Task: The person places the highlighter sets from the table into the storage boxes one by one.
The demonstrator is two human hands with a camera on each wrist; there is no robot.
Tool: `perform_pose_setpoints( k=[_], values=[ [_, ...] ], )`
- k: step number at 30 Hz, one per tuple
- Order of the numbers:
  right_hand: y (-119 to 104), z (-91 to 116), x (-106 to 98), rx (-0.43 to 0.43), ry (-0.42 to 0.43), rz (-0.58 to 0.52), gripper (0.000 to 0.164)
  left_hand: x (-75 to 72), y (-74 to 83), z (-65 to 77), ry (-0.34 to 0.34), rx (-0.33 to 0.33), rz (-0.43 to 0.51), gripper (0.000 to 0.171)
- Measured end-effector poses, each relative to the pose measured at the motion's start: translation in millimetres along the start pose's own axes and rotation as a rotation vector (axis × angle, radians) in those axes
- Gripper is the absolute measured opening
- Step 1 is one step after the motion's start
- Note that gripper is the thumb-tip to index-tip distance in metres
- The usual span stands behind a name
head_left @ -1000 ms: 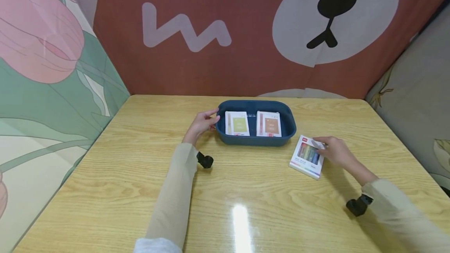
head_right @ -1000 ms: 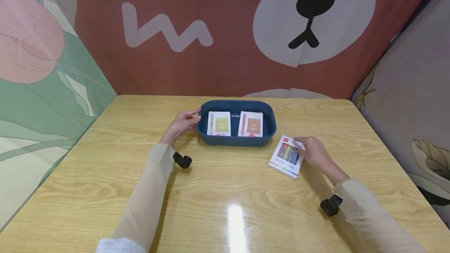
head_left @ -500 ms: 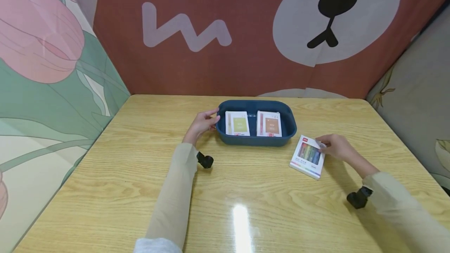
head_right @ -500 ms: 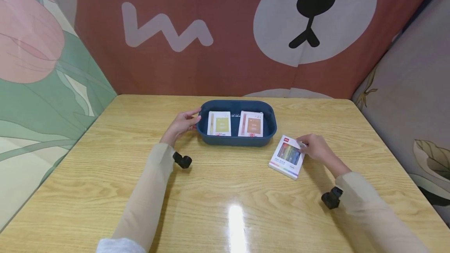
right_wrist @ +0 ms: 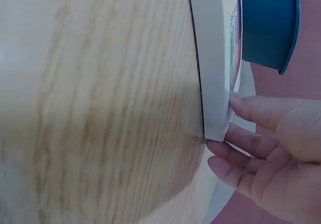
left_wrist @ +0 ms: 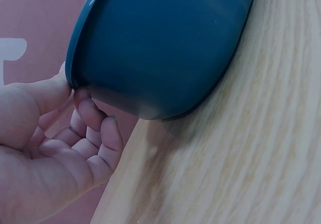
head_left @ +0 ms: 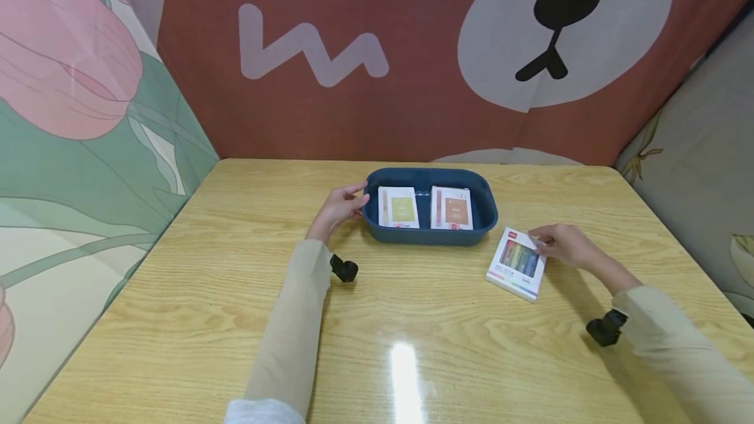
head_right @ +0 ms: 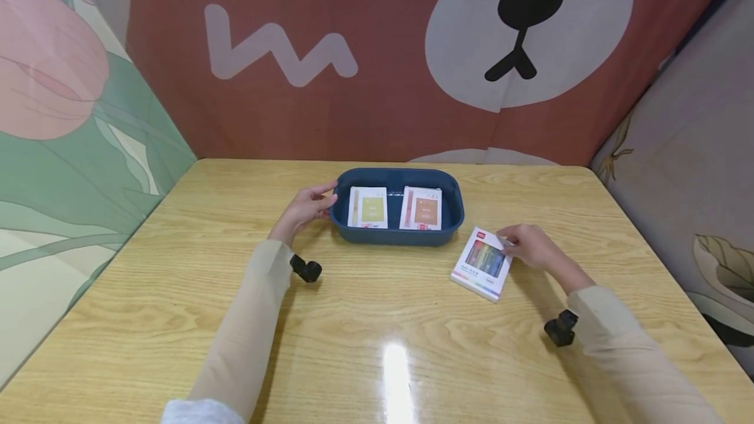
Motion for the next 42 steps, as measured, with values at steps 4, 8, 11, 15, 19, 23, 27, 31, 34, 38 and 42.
perform_pose_setpoints(
  k=[4,8,11,15,19,23,27,31,34,38,42],
  values=[
    [0.8,0.8,-0.3,-0.023,-0.018,-0.009,0.033,0.5,0.2,0.3,0.002,-0.002,-0.002,0.042],
    [2.9,3.2,-1.1,-0.051,-0.026,-0.029,0.031,0.9,0.7,0.7,0.003,-0.003,-0.012,0.042],
    [2.2,5.6,-3.2,-0.089,0.001,-0.059,0.029,0.7,0.6,1.1,0.004,-0.003,-0.012,0.042],
    [2.8,7.5,-4.6,-0.050,0.008,-0.148,0.034,0.8,0.0,1.2,0.001,0.004,-0.005,0.042],
    [7.4,9.6,-2.9,0.093,-0.029,-0.372,0.046,1.1,-0.6,1.4,-0.004,0.009,-0.005,0.042],
    [8.4,11.1,-1.8,0.178,-0.050,-0.603,0.056,0.8,-0.2,2.0,-0.002,0.005,-0.003,0.042],
    [4.3,10.3,-2.3,0.240,-0.077,-0.706,0.068,0.5,0.4,1.5,0.001,0.001,0.002,0.042],
    [0.1,8.2,-3.0,0.270,-0.083,-0.756,0.070,0.3,-0.3,0.6,0.002,-0.003,0.005,0.041],
    [-0.4,6.7,-3.2,0.283,-0.072,-0.797,0.068,0.3,-0.9,-0.1,0.001,-0.007,0.004,0.042],
    [0.8,6.3,-3.9,0.317,-0.038,-0.794,0.067,0.6,-1.0,-0.3,-0.001,-0.013,-0.002,0.042],
    [1.6,6.5,-4.2,0.367,0.012,-0.763,0.064,0.8,-0.9,0.0,0.001,-0.013,0.000,0.042]
  ],
)
Point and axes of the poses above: each hand's wrist, its own z-axis away from the middle knuckle, its own x-axis out of the palm, y = z × x, the point moved 2 cm from there along -z, towards the middle knuckle, and after that the axes turned 1 degree about -z, right-handed, at the moved point
